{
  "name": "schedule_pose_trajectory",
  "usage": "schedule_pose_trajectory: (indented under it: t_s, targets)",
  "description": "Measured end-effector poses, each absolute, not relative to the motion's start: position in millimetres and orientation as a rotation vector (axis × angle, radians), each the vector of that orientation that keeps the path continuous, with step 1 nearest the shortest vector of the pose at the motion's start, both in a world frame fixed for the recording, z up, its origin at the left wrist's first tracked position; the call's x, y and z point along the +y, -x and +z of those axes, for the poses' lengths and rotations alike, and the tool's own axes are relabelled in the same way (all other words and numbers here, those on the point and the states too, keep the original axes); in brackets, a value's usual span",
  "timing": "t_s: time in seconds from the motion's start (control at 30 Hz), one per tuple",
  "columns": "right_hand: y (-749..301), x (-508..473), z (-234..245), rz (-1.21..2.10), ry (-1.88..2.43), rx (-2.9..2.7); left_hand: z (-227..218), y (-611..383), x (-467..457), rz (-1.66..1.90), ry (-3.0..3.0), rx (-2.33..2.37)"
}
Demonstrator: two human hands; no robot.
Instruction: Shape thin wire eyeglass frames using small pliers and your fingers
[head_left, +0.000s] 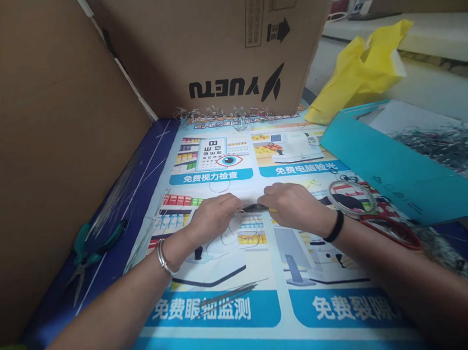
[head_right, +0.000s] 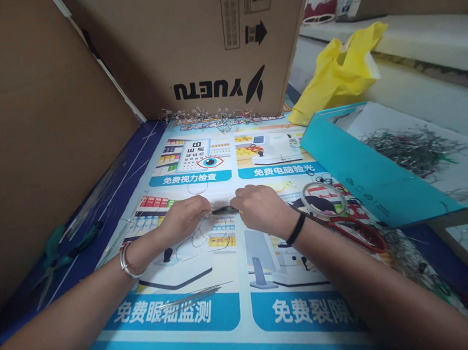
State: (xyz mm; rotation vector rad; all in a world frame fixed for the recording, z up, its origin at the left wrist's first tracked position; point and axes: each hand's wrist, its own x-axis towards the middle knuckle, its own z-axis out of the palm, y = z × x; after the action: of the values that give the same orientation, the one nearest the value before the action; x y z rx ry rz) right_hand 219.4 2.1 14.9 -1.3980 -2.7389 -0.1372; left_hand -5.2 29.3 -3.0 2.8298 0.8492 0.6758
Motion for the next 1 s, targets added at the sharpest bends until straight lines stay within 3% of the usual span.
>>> schedule_pose_trajectory:
  t_s: [0.17, 0.33, 0.5, 1.0]
  targets:
    - [-219.2, 2.6, 7.7, -0.133, 1.525, -2.607, 0.0, 7.8, 31.0, 0.633, -2.689, 1.03]
    - [-221.3, 7.1, 2.9, 0.189, 1.644, -2.329, 1.3, 10.6, 32.6, 0.614, -2.532, 1.239]
    - [-216.3, 4.5, 2.9, 0.404, 1.46, -2.17, 2.0, 9.5, 32.6, 0.52, -2.49, 1.316]
    - [-200.4, -7.1, -5.1, 0.274, 1.319, -2.364, 1.5, 7.8, 33.9, 0.481, -2.468, 1.361]
